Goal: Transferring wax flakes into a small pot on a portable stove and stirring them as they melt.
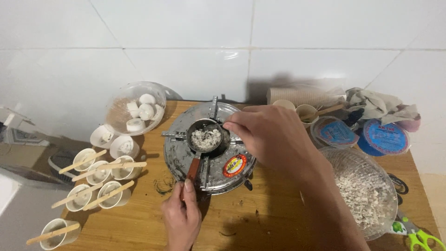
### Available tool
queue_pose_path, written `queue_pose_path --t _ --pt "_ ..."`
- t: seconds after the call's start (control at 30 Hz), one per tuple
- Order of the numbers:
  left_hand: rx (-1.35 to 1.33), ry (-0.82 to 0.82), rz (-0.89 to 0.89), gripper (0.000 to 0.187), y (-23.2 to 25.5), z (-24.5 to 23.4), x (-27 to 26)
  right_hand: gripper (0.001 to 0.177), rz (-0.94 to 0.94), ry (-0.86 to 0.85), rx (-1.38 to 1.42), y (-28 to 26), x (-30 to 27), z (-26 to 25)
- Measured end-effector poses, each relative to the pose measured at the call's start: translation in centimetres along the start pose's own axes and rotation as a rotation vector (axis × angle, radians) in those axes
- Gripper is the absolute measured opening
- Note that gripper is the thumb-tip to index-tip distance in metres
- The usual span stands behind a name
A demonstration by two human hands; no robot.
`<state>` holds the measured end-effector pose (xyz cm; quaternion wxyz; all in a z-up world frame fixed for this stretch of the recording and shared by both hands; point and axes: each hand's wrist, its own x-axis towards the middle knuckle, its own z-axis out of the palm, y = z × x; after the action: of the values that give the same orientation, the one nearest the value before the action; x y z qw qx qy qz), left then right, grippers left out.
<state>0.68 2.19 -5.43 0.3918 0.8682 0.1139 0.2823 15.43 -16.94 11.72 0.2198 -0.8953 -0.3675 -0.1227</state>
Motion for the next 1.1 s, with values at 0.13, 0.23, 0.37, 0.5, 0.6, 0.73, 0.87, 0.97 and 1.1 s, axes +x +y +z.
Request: queue_pose_path --t 0.13,0.23,0.37,0.5,0.6,0.73,0.87,0.97,1.1 --pt "-0.004 -0.017 -0.005 0.038 -0.4 0.2 -0.1 0.025 0.014 -0.025 0.053 -0.1 -0.1 -0.6" --pt "0.01 -0.006 -0.005 0.04 -0.4 0.1 -0.1 0.023 -0.034 0.044 0.058 -0.3 -0.2 -0.6" --pt "-0.004 0.001 -0.061 0.041 -0.1 0.0 0.0 0.026 -0.046 0.069 -0.028 0.4 -0.2 0.6" --pt "-0.033 -0.011 -0.058 0.041 0.1 -0.1 0.0 0.048 -0.023 -0.068 -0.039 0.2 -0.2 0.7" --pt "-0.04 -0.006 -0.039 0.042 -0.1 -0.1 -0.2 0.023 -0.081 0.139 0.017 -0.3 -0.2 0.1" --pt "-0.013 0.041 0.04 0.038 0.4 -0.3 -0.1 0.015 -0.113 0.125 0.049 -0.7 -0.1 -0.1" --pt "0.013 0.041 0.069 0.038 0.5 -0.3 0.1 0.024 -0.07 0.089 0.005 -0.3 0.0 1.7" --pt "0.001 0.038 0.074 0.038 0.9 -0.6 0.2 0.025 -0.134 0.097 0.028 -0.3 0.1 2.0" --pt "0.013 0.023 0.084 0.036 1.0 -0.9 0.3 0.013 -0.101 0.102 0.096 -1.3 0.3 0.3"
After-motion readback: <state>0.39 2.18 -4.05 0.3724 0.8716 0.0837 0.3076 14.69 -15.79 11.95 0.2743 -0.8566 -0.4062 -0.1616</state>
